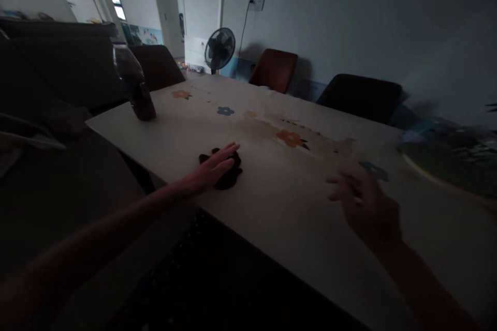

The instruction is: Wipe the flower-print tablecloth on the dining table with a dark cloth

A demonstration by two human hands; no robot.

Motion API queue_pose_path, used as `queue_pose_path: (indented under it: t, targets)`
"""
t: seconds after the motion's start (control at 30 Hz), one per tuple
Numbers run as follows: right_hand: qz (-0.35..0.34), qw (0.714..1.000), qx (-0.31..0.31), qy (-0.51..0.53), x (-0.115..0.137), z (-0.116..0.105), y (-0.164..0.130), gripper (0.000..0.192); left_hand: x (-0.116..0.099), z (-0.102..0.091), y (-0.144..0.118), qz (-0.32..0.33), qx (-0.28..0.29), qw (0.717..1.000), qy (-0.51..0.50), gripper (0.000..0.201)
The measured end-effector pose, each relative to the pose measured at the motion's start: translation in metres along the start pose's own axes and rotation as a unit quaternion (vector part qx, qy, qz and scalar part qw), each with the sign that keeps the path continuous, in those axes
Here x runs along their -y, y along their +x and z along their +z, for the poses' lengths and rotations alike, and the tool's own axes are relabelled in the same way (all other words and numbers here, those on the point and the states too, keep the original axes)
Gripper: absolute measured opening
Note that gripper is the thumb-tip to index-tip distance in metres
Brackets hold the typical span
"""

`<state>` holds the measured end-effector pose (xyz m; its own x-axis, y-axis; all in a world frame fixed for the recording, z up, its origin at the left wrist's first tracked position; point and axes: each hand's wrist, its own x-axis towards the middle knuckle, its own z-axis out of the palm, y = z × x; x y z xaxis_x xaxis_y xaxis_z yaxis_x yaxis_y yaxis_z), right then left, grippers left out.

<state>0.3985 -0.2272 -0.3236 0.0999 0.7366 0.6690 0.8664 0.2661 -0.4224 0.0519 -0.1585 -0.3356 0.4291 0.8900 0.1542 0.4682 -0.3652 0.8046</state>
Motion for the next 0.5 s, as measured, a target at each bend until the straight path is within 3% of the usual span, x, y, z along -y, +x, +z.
queue_pose_path:
  t: [0.03,0.1,0.17,0.23,0.37,0.5]
  targets:
    - [-0.049,0.998,0.048,0.000,0.008,0.002,-0.001,0.023,-0.007,0.006,-0.001,0.019,-0.040,0.994,-0.097,0.055]
    - [-0.132,0.985,0.108,-0.019,0.024,0.006,-0.003,0.023,-0.010,0.004,-0.004,0.048,-0.151,0.956,-0.247,0.043]
    - [-0.202,0.969,0.139,-0.035,0.040,0.014,-0.002,0.027,-0.002,-0.012,-0.007,0.047,-0.257,0.912,-0.318,0.032]
    - [-0.240,0.952,0.186,-0.038,0.055,0.027,0.000,0.034,0.012,-0.034,-0.009,0.003,-0.333,0.887,-0.319,0.026]
    - [-0.212,0.923,0.318,-0.046,0.092,0.073,0.008,0.054,0.037,-0.064,-0.010,-0.140,-0.411,0.838,-0.330,0.021]
    - [-0.221,0.891,0.395,-0.046,0.140,0.133,0.017,0.062,0.041,-0.068,-0.010,-0.163,-0.443,0.795,-0.380,0.023]
